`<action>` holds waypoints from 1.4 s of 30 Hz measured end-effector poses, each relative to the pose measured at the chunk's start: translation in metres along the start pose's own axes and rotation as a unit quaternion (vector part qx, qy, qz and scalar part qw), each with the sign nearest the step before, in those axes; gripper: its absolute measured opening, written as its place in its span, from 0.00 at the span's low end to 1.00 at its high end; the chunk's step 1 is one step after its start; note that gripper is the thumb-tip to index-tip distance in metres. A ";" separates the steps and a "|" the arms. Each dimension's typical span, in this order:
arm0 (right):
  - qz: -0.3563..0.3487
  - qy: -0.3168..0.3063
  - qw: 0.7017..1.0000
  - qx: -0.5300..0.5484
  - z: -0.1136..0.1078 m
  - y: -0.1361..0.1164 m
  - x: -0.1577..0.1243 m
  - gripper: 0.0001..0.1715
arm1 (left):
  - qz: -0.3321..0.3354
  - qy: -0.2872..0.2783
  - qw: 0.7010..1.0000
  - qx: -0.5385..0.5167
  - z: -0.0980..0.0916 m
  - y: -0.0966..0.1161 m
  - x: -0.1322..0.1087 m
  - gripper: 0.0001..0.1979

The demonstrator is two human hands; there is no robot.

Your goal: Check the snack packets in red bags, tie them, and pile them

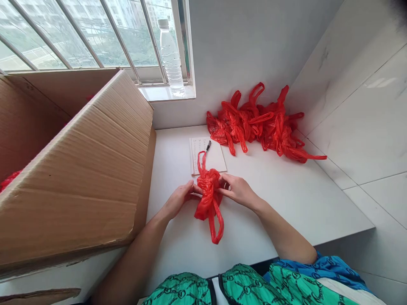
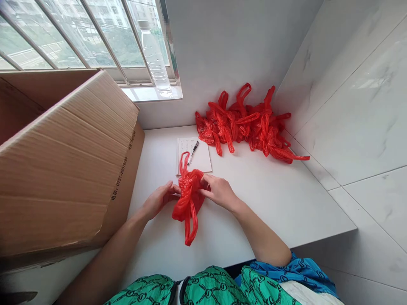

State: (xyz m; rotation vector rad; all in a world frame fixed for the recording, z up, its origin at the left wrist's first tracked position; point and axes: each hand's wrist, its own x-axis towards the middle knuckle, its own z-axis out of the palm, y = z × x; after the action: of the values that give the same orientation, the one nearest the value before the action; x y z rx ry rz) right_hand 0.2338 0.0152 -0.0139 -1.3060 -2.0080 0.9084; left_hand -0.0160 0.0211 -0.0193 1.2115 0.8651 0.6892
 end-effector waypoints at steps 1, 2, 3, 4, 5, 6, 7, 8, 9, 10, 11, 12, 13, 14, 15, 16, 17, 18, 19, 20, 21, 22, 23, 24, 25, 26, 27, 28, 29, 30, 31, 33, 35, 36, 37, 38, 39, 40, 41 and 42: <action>-0.012 0.003 1.000 0.020 0.003 -0.001 0.001 0.06 | 0.003 0.025 1.000 0.004 0.004 -0.001 0.001 0.17; -0.018 0.006 0.999 0.047 0.005 -0.001 0.002 0.06 | 0.008 0.049 0.999 0.013 0.008 -0.003 0.002 0.15; -0.021 0.009 0.997 0.074 0.007 -0.001 0.003 0.07 | 0.015 0.066 0.997 0.023 0.012 -0.004 0.002 0.15; -0.020 0.013 0.995 0.101 0.007 -0.001 0.003 0.08 | 0.023 0.077 0.996 0.031 0.015 -0.004 0.003 0.16; -0.018 0.017 0.992 0.126 0.006 -0.001 0.003 0.08 | 0.029 0.083 0.996 0.034 0.017 -0.004 0.003 0.18; -0.016 0.018 0.989 0.149 0.005 -0.001 0.003 0.08 | 0.032 0.084 0.995 0.035 0.018 -0.003 0.003 0.19; -0.014 0.018 0.985 0.169 0.002 -0.001 0.003 0.08 | 0.035 0.085 0.995 0.034 0.017 -0.002 0.002 0.19; -0.011 0.019 0.983 0.184 -0.002 0.001 0.002 0.09 | 0.040 0.088 0.995 0.036 0.015 0.000 0.002 0.19; -0.004 0.023 0.981 0.191 -0.007 0.002 0.001 0.09 | 0.046 0.097 0.993 0.042 0.012 0.001 0.001 0.18; 0.008 0.030 0.982 0.188 -0.012 0.005 0.000 0.09 | 0.055 0.115 0.990 0.056 0.009 0.003 0.000 0.17; 0.025 0.040 0.984 0.175 -0.018 0.008 -0.002 0.10 | 0.062 0.138 0.985 0.079 0.004 0.005 -0.001 0.16; 0.045 0.046 0.986 0.155 -0.023 0.011 -0.003 0.11 | 0.068 0.160 0.979 0.108 0.000 0.006 -0.002 0.15; 0.062 0.045 0.988 0.132 -0.028 0.014 -0.004 0.11 | 0.071 0.174 0.972 0.142 -0.004 0.007 -0.003 0.15; 0.072 0.035 0.991 0.109 -0.032 0.016 -0.005 0.10 | 0.071 0.174 0.966 0.178 -0.007 0.007 -0.005 0.14; 0.074 0.018 0.993 0.087 -0.034 0.018 -0.006 0.09 | 0.069 0.165 0.960 0.213 -0.009 0.008 -0.006 0.13; 0.069 0.004 0.995 0.067 -0.035 0.019 -0.006 0.09 | 0.068 0.155 0.954 0.246 -0.009 0.008 -0.006 0.13; 0.057 0.002 0.997 0.047 -0.034 0.019 -0.005 0.09 | 0.073 0.153 0.947 0.273 -0.008 0.008 -0.007 0.12; 0.043 0.019 0.998 0.030 -0.031 0.017 -0.004 0.09 | 0.083 0.164 0.938 0.294 -0.006 0.008 -0.007 0.12; 0.028 0.054 0.998 0.015 -0.028 0.015 -0.003 0.10 | 0.100 0.189 0.926 0.310 -0.003 0.008 -0.007 0.12; 0.013 0.100 0.995 0.006 -0.022 0.011 -0.001 0.12 | 0.122 0.218 0.913 0.324 0.001 0.007 -0.006 0.12; -0.003 0.144 0.990 0.001 -0.016 0.007 0.000 0.15 | 0.145 0.240 0.899 0.337 0.006 0.007 -0.005 0.12; -0.020 0.174 0.984 -0.002 -0.008 0.003 0.002 0.19 | 0.166 0.249 0.887 0.352 0.011 0.005 -0.003 0.14; -0.037 0.183 0.982 -0.006 0.001 0.000 0.003 0.24 | 0.184 0.243 0.877 0.371 0.017 0.003 -0.002 0.17; -0.051 0.171 0.984 -0.014 0.011 -0.003 0.004 0.30 | 0.199 0.225 0.868 0.395 0.023 0.000 -0.001 0.21; -0.062 0.144 0.987 -0.028 0.021 -0.005 0.005 0.35 | 0.210 0.198 0.860 0.421 0.028 -0.004 0.000 0.25; -0.067 0.110 0.991 -0.045 0.032 -0.005 0.005 0.38 | 0.217 0.168 0.851 0.448 0.033 -0.009 0.001 0.30; -0.067 0.080 0.992 -0.064 0.042 -0.005 0.005 0.40 | 0.217 0.142 0.841 0.474 0.037 -0.015 0.002 0.33; -0.064 0.058 0.993 -0.084 0.051 -0.003 0.004 0.41 | 0.214 0.123 0.832 0.496 0.039 -0.021 0.002 0.35; -0.061 0.046 0.992 -0.103 0.059 -0.001 0.004 0.41 | 0.210 0.111 0.824 0.515 0.041 -0.026 0.002 0.36; -0.062 0.042 0.990 -0.121 0.065 0.002 0.003 0.42 | 0.204 0.106 0.816 0.530 0.042 -0.032 0.002 0.37; -0.065 0.042 0.988 -0.136 0.070 0.005 0.003 0.42 | 0.200 0.103 0.810 0.542 0.041 -0.036 0.002 0.37; -0.077 0.048 0.983 -0.161 0.075 0.009 0.002 0.43 | 0.198 0.103 0.799 0.558 0.040 -0.042 0.001 0.38; -0.084 0.054 0.979 -0.176 0.076 0.010 0.002 0.43 | 0.198 0.106 0.791 0.569 0.039 -0.046 0.001 0.39; -0.085 0.054 0.978 -0.180 0.075 0.010 0.002 0.43 | 0.198 0.109 0.788 0.573 0.038 -0.047 0.001 0.39; -0.086 0.054 0.978 -0.184 0.075 0.010 0.002 0.43 | 0.198 0.112 0.785 0.576 0.038 -0.047 0.001 0.39; -0.087 0.055 0.977 -0.185 0.075 0.010 0.002 0.43 | 0.199 0.116 0.782 0.579 0.039 -0.048 0.001 0.39; -0.088 0.054 0.977 -0.186 0.075 0.010 0.002 0.43 | 0.199 0.119 0.780 0.581 0.039 -0.049 0.001 0.39; -0.089 0.055 0.977 -0.186 0.075 0.009 0.002 0.43 | 0.199 0.121 0.779 0.582 0.039 -0.050 0.001 0.39; -0.089 0.055 0.977 -0.186 0.075 0.009 0.002 0.43 | 0.198 0.124 0.779 0.581 0.040 -0.050 0.001 0.39; -0.089 0.056 0.977 -0.186 0.075 0.009 0.001 0.43 | 0.198 0.126 0.780 0.580 0.040 -0.051 0.001 0.38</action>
State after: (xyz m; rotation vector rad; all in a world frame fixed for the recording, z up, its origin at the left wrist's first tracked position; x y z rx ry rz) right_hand 0.1807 0.0018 -0.0667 -1.3067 -2.2328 0.3765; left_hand 0.0194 -0.0093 -0.0641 2.5117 1.3468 0.6435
